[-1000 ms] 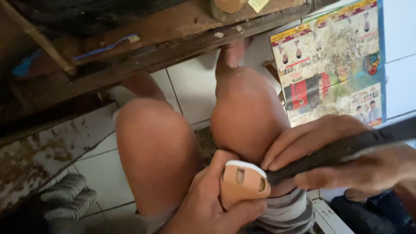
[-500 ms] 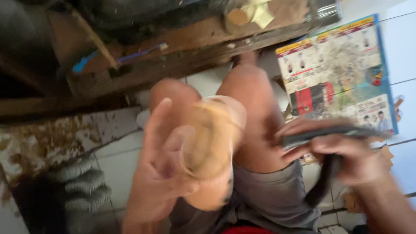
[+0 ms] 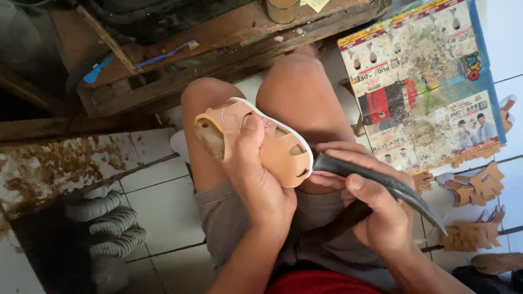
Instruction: The person sits on the floor and assembles a child's sandal: they hold the leather upper on a last, heat the white rubber sole over a gas burner, press the upper onto the sole, and trim the sole edge with a knife, repeating heating and pressing before setting the finished sandal on the work table.
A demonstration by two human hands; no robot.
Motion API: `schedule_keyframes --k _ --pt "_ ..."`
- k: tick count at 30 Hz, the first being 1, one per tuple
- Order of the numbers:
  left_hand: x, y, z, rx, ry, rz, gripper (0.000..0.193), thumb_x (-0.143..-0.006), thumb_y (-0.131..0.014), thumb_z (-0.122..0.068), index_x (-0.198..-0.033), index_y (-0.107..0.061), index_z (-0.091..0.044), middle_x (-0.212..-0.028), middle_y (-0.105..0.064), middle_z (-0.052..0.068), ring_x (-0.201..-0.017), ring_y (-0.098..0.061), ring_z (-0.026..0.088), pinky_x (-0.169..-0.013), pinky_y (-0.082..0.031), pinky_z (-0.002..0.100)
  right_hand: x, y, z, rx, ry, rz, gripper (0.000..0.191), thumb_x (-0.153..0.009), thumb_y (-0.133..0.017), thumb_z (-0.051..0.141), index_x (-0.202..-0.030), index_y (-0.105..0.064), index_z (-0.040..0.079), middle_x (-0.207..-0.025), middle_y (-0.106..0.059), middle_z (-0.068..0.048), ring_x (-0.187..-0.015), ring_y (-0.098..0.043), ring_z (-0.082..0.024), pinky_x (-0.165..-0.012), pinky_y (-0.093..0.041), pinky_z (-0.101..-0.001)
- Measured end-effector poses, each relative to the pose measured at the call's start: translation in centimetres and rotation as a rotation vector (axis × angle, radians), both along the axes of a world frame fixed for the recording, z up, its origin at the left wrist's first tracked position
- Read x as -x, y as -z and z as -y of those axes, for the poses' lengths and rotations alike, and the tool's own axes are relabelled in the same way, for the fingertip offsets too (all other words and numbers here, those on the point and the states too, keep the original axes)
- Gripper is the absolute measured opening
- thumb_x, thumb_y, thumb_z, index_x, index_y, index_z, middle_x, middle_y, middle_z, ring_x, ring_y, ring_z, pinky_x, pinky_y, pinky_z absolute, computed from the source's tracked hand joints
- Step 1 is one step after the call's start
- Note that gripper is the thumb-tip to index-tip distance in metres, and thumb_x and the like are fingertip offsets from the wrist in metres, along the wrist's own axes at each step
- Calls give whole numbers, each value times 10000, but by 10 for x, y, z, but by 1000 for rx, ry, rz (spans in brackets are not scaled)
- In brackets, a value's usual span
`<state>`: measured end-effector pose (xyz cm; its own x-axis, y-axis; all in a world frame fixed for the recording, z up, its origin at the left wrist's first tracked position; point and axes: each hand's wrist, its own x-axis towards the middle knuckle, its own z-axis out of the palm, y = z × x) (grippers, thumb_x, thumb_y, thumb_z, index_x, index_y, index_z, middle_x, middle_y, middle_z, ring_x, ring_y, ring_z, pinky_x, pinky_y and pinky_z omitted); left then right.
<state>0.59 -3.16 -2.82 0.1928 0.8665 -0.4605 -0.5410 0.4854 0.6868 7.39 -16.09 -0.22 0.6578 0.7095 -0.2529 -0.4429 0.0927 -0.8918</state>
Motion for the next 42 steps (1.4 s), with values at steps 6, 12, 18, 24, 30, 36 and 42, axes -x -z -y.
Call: schedule_keyframes --k 6,12,18,24,30,36,42 --pt "-10 -3 1 -401 -62 -347 521 -942 -640 -153 -1404 -425 -43 -1299 -550 6 -1185 -556 114 -1027 -449 263 1 -15 -9 450 -158 878 332 -971 -606 125 -1230 -688 -66 -1299 -709 -185 -1218 -711 -276 -1040 -552 -339" --pt "-6 -5 -4 -45 -2 -84 584 -921 -615 -137 -1446 -434 43 -1221 -545 100 -1064 -564 199 -913 -483 361 -3 -5 -4 192 -166 265 446 -941 -595 233 -1237 -720 -77 -1296 -730 -207 -1167 -698 -293 -1062 -511 -379" --pt "-2 -1 -5 -149 11 -114 713 -853 -597 -134 -1504 -322 -43 -1328 -516 82 -1158 -552 179 -987 -472 334 7 18 14 295 -173 621 418 -955 -600 225 -1221 -697 -82 -1317 -713 -196 -1275 -674 -285 -1133 -502 -383" --pt "15 13 -8 -332 210 -153 800 -885 -625 -184 -1569 -266 25 -1389 -476 177 -1219 -536 265 -1053 -478 399 -14 19 20 193 -168 34 433 -852 -678 143 -1173 -742 -141 -1255 -712 -264 -1065 -695 -295 -918 -534 -380" --pt "43 38 1 -563 395 -301 661 -980 -648 -202 -1538 -362 6 -1472 -479 157 -1284 -538 245 -1109 -478 377 -39 2 9 389 -466 394 353 -873 -685 173 -1107 -772 -77 -1190 -699 -195 -1137 -686 -295 -977 -576 -361" --pt "45 31 -9 -318 639 -309 591 -885 -663 -156 -1402 -476 61 -1273 -589 177 -1157 -607 301 -1019 -531 412 -46 -4 -5 286 -339 -226 400 -865 -679 135 -1190 -743 -90 -1221 -737 -231 -1089 -763 -330 -938 -602 -403" --pt "34 18 -35 -1299 371 -628 558 -943 -663 -197 -1416 -378 -279 -1339 -492 135 -1202 -565 345 -1106 -425 602 -60 -2 -9 371 -603 319 350 -866 -698 166 -1109 -788 -70 -1189 -712 -202 -1067 -735 -293 -922 -628 -358"
